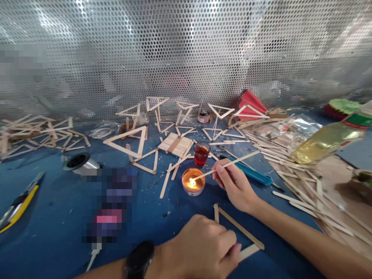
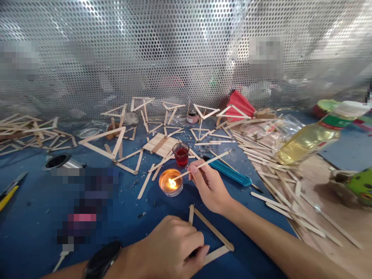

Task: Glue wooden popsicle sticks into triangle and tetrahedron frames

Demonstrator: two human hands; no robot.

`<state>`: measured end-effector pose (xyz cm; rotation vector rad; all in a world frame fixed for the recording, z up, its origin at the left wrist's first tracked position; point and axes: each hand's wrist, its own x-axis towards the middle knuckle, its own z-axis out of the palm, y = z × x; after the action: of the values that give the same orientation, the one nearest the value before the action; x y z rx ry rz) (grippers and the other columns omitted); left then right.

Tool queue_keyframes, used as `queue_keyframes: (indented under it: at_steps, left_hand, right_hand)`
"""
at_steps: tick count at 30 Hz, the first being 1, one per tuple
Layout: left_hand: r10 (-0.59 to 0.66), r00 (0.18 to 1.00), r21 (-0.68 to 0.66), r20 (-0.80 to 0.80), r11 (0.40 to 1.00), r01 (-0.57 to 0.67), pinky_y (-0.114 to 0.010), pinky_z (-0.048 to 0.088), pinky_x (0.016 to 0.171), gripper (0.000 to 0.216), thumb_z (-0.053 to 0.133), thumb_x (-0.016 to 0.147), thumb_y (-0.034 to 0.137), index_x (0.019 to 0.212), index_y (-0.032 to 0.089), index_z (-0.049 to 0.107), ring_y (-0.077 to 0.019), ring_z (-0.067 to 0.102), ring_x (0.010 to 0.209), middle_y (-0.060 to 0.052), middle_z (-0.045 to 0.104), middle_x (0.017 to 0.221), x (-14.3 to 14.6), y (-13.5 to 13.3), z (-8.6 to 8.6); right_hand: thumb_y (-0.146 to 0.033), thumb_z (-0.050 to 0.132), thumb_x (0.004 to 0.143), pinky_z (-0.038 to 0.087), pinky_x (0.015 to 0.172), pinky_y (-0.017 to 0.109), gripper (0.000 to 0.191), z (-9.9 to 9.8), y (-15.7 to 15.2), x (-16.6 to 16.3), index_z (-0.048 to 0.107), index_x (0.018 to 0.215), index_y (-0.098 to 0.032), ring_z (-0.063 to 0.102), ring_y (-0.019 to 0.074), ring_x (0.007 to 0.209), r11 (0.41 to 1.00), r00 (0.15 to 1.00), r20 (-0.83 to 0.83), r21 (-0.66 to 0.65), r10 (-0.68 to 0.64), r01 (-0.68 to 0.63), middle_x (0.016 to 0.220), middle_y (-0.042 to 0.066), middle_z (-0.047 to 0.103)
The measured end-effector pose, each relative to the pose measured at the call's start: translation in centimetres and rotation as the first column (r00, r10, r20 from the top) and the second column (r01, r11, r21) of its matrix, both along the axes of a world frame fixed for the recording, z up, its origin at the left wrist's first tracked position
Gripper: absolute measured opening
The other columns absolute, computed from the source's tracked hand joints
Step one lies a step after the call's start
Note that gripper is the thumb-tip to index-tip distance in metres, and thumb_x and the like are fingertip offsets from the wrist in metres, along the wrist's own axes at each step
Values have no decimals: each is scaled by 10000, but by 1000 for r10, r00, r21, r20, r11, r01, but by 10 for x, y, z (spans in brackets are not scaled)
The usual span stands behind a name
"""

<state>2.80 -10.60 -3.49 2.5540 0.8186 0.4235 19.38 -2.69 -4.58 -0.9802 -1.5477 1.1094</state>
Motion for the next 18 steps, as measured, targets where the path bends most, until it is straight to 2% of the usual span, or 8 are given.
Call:
queue_keyframes:
  at_steps: [18]
  left_hand:
    - [9,1000,12,9,1000,-9,-290,329,523,294,615,891,266,643,196,473,-116,617,537,52,672,630,1,0,1]
  right_hand:
    - [-419,449,1072,296,461,224,247,3,1,-3,557,975,-218,400,79,549,1000,992,-125,2,5,-5,771,-21,525]
